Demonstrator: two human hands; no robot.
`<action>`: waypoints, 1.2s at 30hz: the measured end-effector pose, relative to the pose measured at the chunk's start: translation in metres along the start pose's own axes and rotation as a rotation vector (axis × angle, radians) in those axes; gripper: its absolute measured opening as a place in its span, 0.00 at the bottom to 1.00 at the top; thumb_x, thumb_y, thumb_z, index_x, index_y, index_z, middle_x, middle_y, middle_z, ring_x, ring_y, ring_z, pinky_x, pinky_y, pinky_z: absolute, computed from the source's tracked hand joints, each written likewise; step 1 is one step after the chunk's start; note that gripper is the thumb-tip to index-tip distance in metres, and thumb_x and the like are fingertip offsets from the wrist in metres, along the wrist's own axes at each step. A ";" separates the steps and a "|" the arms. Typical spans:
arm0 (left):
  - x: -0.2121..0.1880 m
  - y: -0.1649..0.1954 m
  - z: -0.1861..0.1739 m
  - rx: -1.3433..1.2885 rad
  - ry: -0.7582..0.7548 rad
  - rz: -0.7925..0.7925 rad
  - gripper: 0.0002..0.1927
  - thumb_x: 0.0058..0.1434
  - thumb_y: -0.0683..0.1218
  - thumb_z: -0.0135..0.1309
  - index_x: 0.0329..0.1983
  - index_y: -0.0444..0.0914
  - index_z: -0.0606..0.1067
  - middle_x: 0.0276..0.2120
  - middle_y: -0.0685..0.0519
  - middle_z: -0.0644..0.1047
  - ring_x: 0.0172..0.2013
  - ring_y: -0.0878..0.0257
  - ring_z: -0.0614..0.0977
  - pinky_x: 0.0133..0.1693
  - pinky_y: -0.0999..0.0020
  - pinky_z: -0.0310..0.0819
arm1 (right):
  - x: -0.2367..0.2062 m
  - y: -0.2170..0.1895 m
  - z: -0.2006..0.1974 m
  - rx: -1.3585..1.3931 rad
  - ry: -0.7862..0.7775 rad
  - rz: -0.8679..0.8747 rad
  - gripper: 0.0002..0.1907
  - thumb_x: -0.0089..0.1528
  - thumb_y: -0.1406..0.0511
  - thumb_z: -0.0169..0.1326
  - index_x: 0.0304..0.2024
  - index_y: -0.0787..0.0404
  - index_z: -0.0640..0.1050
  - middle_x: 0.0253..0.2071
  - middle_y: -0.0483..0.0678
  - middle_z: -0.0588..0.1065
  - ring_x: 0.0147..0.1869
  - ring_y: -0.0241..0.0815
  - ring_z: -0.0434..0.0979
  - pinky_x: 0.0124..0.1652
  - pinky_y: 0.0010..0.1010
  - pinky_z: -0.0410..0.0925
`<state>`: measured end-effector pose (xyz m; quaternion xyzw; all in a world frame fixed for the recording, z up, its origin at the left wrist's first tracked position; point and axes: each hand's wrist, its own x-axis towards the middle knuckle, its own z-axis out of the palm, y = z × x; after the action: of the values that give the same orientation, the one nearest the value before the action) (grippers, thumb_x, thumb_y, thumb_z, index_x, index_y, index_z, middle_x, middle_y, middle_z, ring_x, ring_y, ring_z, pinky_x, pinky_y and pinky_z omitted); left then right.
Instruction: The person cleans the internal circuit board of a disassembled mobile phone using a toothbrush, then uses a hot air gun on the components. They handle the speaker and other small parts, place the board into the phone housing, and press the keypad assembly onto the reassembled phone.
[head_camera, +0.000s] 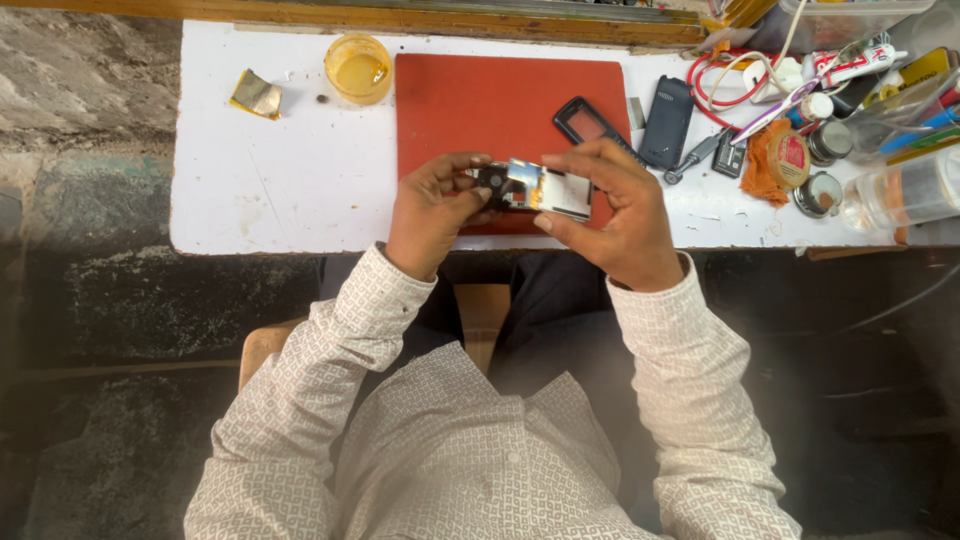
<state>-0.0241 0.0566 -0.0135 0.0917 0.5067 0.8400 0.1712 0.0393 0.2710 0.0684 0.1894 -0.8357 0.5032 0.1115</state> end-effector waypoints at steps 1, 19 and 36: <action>0.000 0.001 0.000 -0.001 -0.004 -0.022 0.17 0.64 0.33 0.51 0.56 0.28 0.72 0.41 0.46 0.82 0.38 0.63 0.86 0.41 0.73 0.86 | 0.003 0.001 0.003 0.006 -0.001 -0.004 0.27 0.55 0.70 0.69 0.58 0.64 0.79 0.49 0.48 0.74 0.54 0.39 0.75 0.56 0.27 0.70; 0.001 0.004 -0.006 0.043 -0.009 -0.032 0.18 0.64 0.34 0.48 0.58 0.28 0.70 0.43 0.44 0.81 0.34 0.64 0.85 0.36 0.77 0.81 | -0.001 0.017 0.008 -0.207 0.092 -0.037 0.28 0.52 0.74 0.70 0.55 0.63 0.79 0.50 0.48 0.75 0.55 0.42 0.77 0.57 0.31 0.71; 0.002 0.007 -0.004 0.064 0.009 0.017 0.18 0.66 0.38 0.55 0.57 0.27 0.70 0.41 0.45 0.82 0.32 0.65 0.85 0.33 0.78 0.82 | -0.005 0.015 0.018 -0.226 0.139 -0.075 0.28 0.52 0.72 0.71 0.55 0.63 0.79 0.50 0.48 0.75 0.55 0.43 0.78 0.56 0.31 0.73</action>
<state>-0.0285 0.0507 -0.0092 0.0973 0.5334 0.8251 0.1588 0.0375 0.2628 0.0464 0.1714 -0.8697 0.4134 0.2085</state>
